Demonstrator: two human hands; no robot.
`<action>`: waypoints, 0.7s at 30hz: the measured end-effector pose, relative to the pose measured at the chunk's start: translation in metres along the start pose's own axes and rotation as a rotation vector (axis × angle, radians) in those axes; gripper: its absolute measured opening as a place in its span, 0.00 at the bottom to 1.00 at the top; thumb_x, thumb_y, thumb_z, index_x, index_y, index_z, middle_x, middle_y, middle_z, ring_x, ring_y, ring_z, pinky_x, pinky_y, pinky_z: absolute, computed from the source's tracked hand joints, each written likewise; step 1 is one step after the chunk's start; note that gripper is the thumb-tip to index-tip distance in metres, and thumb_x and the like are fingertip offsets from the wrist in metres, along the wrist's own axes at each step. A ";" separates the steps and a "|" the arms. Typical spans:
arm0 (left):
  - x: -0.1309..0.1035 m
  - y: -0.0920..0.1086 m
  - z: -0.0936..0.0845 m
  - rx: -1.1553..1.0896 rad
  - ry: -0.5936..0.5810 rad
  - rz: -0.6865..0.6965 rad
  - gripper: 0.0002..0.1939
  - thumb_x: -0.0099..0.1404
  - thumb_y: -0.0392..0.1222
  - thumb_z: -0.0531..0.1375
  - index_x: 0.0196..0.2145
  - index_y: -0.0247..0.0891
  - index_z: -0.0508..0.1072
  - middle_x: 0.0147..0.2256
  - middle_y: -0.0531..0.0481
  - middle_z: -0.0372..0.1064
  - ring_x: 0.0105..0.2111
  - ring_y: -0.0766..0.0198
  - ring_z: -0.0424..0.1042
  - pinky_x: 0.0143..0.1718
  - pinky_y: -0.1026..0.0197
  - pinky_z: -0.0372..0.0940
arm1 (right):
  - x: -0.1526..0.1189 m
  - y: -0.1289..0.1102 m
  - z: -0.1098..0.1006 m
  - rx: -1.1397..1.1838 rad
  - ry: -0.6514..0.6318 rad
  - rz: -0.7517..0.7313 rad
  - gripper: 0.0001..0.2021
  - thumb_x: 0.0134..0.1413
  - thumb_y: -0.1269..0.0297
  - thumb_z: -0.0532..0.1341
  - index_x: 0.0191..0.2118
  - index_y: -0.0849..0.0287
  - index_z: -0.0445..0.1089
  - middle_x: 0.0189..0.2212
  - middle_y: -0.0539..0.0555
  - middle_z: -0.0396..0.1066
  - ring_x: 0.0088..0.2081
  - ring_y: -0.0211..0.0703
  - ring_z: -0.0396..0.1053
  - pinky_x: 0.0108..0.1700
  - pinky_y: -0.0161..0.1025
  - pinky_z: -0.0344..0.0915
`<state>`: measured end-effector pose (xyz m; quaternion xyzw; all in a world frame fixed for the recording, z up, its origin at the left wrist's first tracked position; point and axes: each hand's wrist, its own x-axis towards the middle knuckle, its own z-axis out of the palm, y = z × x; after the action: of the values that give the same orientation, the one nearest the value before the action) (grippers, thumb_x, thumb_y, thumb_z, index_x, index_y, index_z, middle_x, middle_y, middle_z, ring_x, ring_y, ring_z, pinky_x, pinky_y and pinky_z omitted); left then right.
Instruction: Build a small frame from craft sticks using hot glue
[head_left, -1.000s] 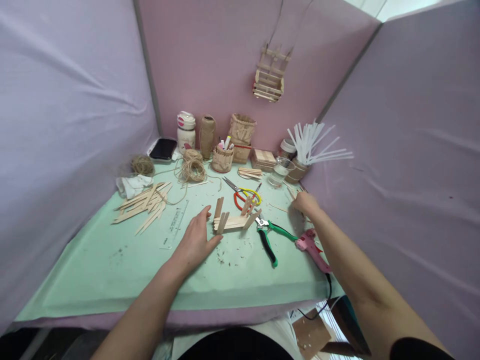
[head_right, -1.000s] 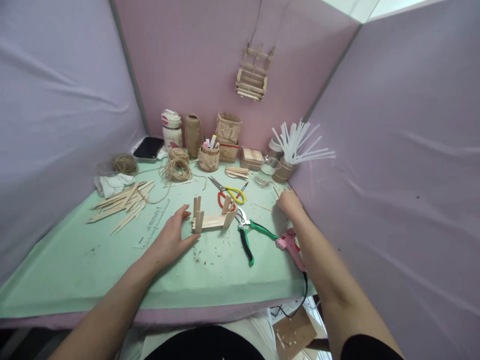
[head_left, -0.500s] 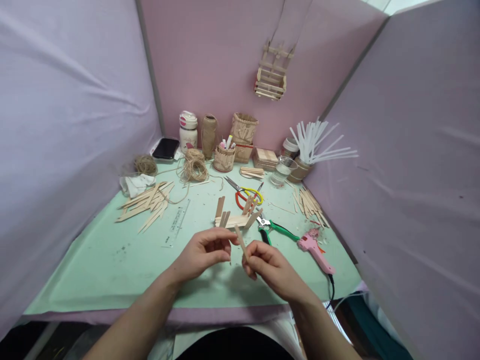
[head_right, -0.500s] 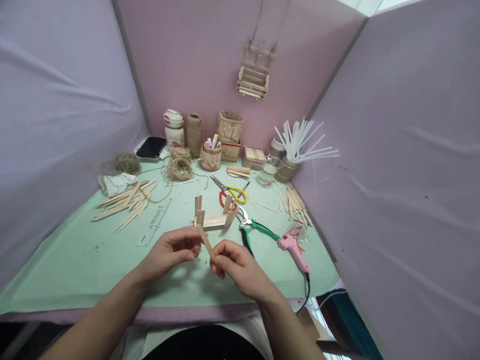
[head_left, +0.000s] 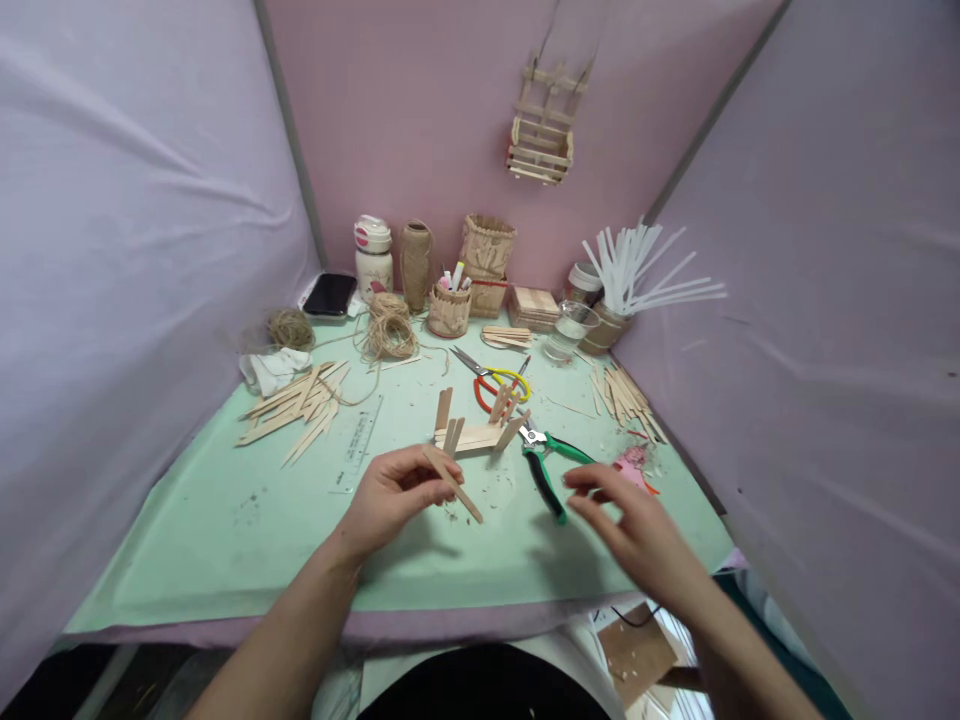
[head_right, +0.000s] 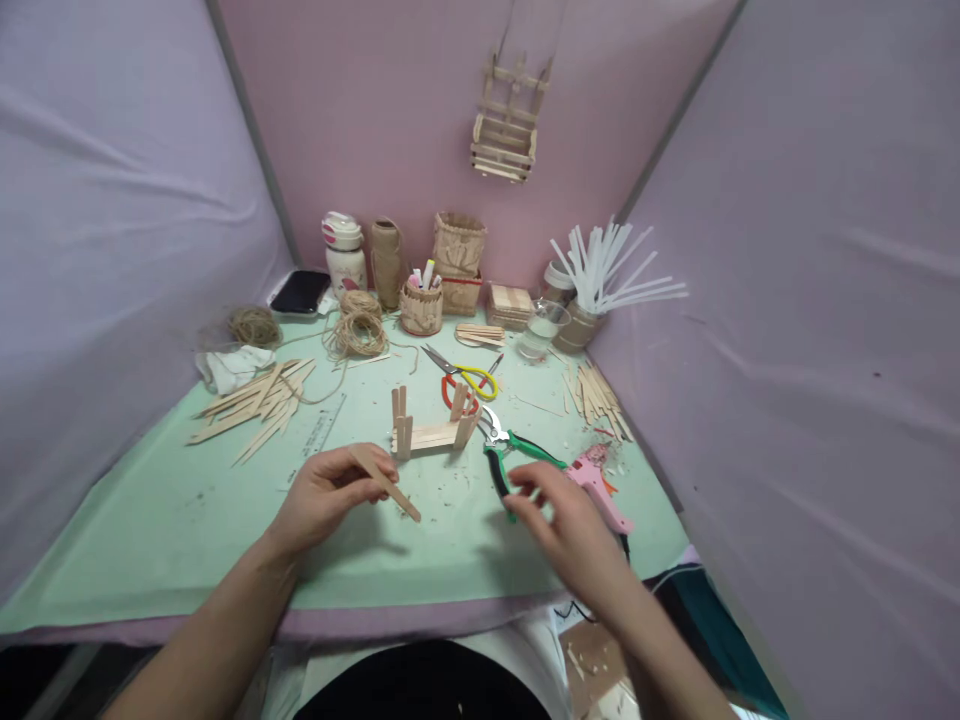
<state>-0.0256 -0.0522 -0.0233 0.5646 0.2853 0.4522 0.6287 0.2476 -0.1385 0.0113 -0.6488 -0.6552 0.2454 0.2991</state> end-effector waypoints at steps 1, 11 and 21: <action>0.000 -0.001 -0.003 0.010 0.048 0.043 0.07 0.55 0.42 0.70 0.30 0.37 0.81 0.31 0.45 0.75 0.29 0.65 0.72 0.29 0.65 0.69 | -0.003 0.014 -0.015 -0.103 0.099 0.029 0.16 0.60 0.48 0.56 0.41 0.54 0.71 0.39 0.57 0.74 0.38 0.49 0.70 0.42 0.46 0.66; 0.003 -0.011 -0.018 0.121 0.341 0.260 0.07 0.56 0.42 0.69 0.32 0.37 0.80 0.34 0.45 0.76 0.35 0.60 0.75 0.33 0.62 0.72 | -0.023 0.142 -0.038 -0.718 0.134 0.307 0.27 0.53 0.48 0.56 0.47 0.69 0.71 0.43 0.72 0.73 0.46 0.64 0.71 0.50 0.55 0.66; 0.004 -0.011 -0.019 0.157 0.347 0.247 0.04 0.58 0.40 0.68 0.31 0.37 0.80 0.34 0.46 0.76 0.36 0.62 0.75 0.36 0.63 0.71 | -0.010 0.144 -0.031 -0.627 0.188 0.351 0.26 0.52 0.44 0.52 0.39 0.64 0.72 0.34 0.69 0.72 0.40 0.64 0.71 0.42 0.53 0.68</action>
<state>-0.0377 -0.0393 -0.0370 0.5561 0.3522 0.5926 0.4643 0.3707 -0.1451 -0.0703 -0.8311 -0.5472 0.0196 0.0979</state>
